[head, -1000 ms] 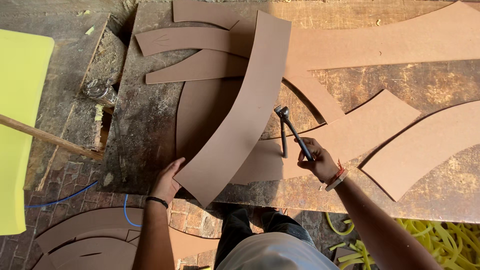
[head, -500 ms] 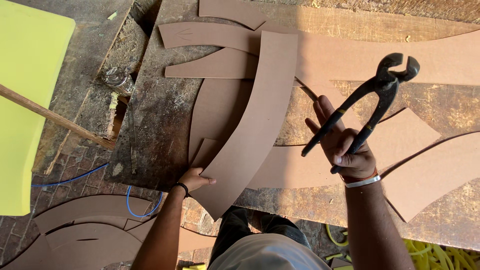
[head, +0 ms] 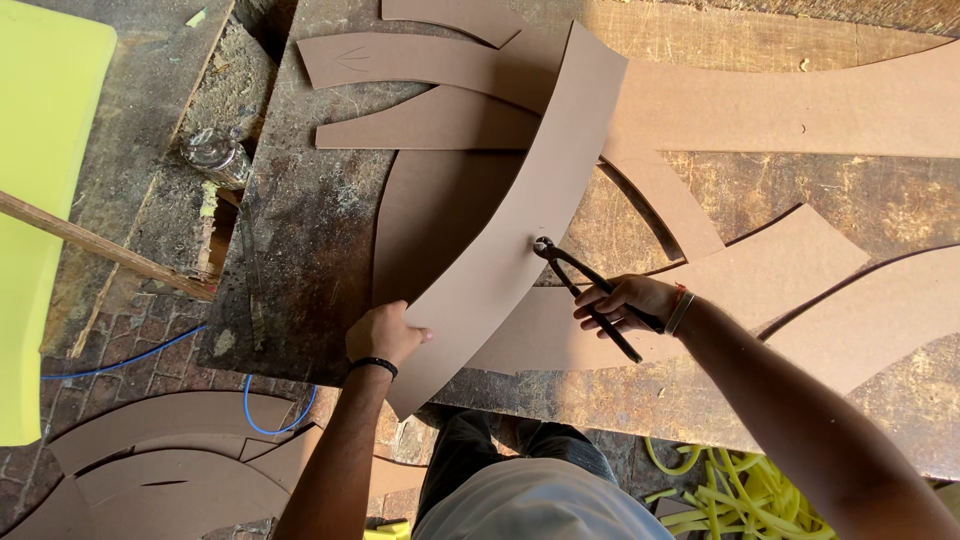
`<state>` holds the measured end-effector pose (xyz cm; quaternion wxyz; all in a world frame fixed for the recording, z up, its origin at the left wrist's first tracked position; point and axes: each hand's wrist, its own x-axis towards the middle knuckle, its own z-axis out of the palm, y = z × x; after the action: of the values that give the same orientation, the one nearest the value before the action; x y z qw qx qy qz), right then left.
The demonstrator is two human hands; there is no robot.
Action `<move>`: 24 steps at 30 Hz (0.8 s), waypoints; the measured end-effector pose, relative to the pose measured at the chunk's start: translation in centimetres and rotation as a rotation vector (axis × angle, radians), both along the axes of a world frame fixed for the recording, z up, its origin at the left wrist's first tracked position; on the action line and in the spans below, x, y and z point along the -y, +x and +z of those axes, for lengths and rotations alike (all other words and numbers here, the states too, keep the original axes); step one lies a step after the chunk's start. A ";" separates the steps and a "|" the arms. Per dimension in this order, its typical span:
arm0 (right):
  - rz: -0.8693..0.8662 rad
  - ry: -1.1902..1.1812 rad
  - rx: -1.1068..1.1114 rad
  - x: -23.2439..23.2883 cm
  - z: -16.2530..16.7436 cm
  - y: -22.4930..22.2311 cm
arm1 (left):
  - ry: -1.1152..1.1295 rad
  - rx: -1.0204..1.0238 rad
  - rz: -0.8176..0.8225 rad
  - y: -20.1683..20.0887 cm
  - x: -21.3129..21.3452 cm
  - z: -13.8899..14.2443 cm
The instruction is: The person uses a handheld hole punch to make holes in curved brown cardboard pieces. They repeatedly pick up pieces from the floor, place them on a wooden workbench, punch holes, and return the pieces to the floor.
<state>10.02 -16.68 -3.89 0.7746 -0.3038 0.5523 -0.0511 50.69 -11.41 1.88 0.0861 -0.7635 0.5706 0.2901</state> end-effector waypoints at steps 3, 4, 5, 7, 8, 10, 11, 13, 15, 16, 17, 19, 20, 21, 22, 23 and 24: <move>-0.008 0.084 0.066 1.4 0.1 -0.9 | -0.024 0.048 -0.054 -0.2 0.3 0.7; -0.013 0.107 0.076 1.9 0.4 -1.3 | -0.041 0.053 -0.071 -0.2 0.4 0.7; -0.019 0.130 0.084 2.4 0.7 -1.7 | -0.057 0.057 -0.087 -0.2 0.5 0.6; 0.018 0.137 0.070 3.4 1.4 -2.5 | -0.080 0.065 -0.109 0.0 0.6 0.4; 0.035 0.142 0.064 3.9 1.6 -2.7 | -0.091 0.071 -0.121 0.0 0.6 0.2; 0.093 0.187 -0.001 4.8 2.0 -3.1 | -0.112 0.095 -0.142 0.2 0.6 -0.1; 0.119 0.209 -0.034 5.2 2.1 -3.3 | -0.124 0.106 -0.156 0.2 0.7 -0.3; 0.121 0.226 -0.073 5.7 2.1 -3.5 | -0.135 0.123 -0.193 0.4 0.9 -0.5; 0.134 0.237 -0.085 5.9 1.9 -3.8 | -0.132 0.138 -0.214 0.6 1.0 -0.8; 0.144 0.241 -0.077 5.8 1.9 -4.0 | -0.124 0.143 -0.219 0.7 1.1 -0.9; 0.154 0.245 -0.071 5.7 1.8 -4.3 | -0.115 0.149 -0.224 0.8 1.2 -1.0; 0.170 0.248 -0.061 5.4 1.8 -4.9 | -0.118 0.149 -0.219 1.0 1.3 -1.2; 0.177 0.250 -0.056 5.2 1.9 -5.1 | -0.119 0.148 -0.217 1.0 1.4 -1.3; 0.169 0.239 -0.051 5.0 2.0 -5.4 | -0.127 0.148 -0.215 1.0 1.5 -1.3; 0.161 0.228 -0.046 4.8 2.0 -5.6 | -0.134 0.149 -0.213 1.0 1.6 -1.4; 0.154 0.217 -0.041 4.7 2.1 -5.7 | -0.142 0.149 -0.210 1.0 1.7 -1.4; 0.132 0.223 -0.015 4.6 2.2 -5.8 | -0.145 0.152 -0.213 1.0 1.8 -1.4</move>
<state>4.24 -21.30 -1.74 0.8011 -0.2519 0.5391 0.0641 51.70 -13.18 0.46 0.1040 -0.7226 0.6596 0.1788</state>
